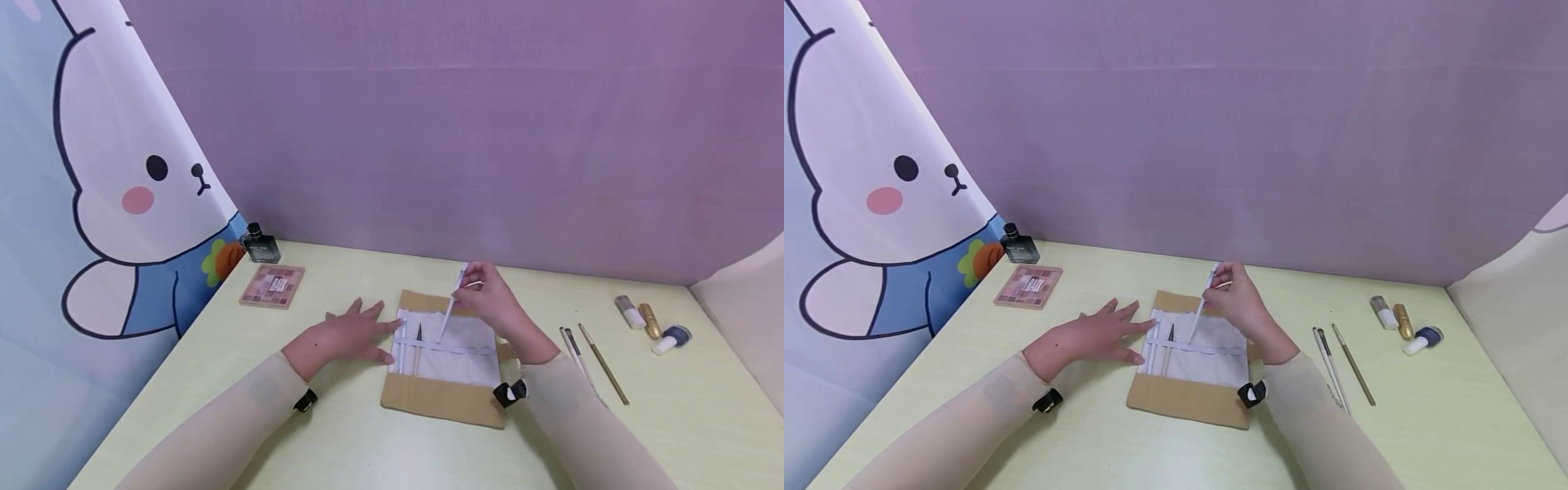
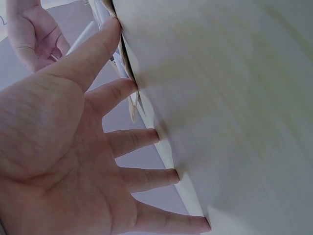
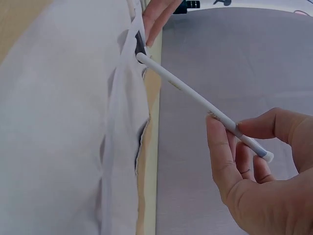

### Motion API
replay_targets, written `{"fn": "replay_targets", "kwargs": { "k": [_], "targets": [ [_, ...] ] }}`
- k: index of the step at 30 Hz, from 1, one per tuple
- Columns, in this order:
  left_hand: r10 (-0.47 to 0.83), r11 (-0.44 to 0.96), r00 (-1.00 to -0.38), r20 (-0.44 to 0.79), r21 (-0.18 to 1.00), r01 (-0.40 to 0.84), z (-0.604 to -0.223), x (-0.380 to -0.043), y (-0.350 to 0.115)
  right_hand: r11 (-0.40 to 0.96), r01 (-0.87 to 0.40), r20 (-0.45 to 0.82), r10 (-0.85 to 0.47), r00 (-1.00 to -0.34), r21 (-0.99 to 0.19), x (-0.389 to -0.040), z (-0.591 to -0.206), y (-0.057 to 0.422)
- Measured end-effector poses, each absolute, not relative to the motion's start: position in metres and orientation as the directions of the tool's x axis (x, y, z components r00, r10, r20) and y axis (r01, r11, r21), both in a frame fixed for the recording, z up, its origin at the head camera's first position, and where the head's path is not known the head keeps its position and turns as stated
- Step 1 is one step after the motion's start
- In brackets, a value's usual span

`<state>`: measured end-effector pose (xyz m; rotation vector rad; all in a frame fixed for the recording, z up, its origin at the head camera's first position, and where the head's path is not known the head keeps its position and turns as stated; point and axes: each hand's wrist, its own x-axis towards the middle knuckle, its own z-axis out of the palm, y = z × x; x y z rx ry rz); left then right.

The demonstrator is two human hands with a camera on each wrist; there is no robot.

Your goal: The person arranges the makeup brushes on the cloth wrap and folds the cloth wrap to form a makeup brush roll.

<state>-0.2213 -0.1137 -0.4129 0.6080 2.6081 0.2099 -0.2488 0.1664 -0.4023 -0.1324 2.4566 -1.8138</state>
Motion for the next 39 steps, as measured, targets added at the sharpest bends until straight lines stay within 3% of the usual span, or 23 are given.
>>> {"fn": "replay_targets", "kwargs": {
  "k": [13, 21, 39],
  "targets": [
    [0.444, 0.895, -0.803, -0.397, 0.246, 0.373, -0.413, -0.221, -0.114, 0.285, 0.023, -0.057, -0.109, -0.992, -0.958, -0.254, -0.411, 0.161],
    [0.446, 0.893, -0.805, -0.391, 0.25, 0.373, -0.414, -0.222, -0.114, 0.257, 0.066, -0.112, -0.172, -0.979, -0.964, -0.254, -0.415, 0.16],
    [0.436, 0.899, -0.808, -0.396, 0.226, 0.375, -0.416, -0.223, -0.113, 0.371, 0.042, -0.134, -0.226, -0.965, -0.928, -0.246, -0.42, 0.159]
  ]
}}
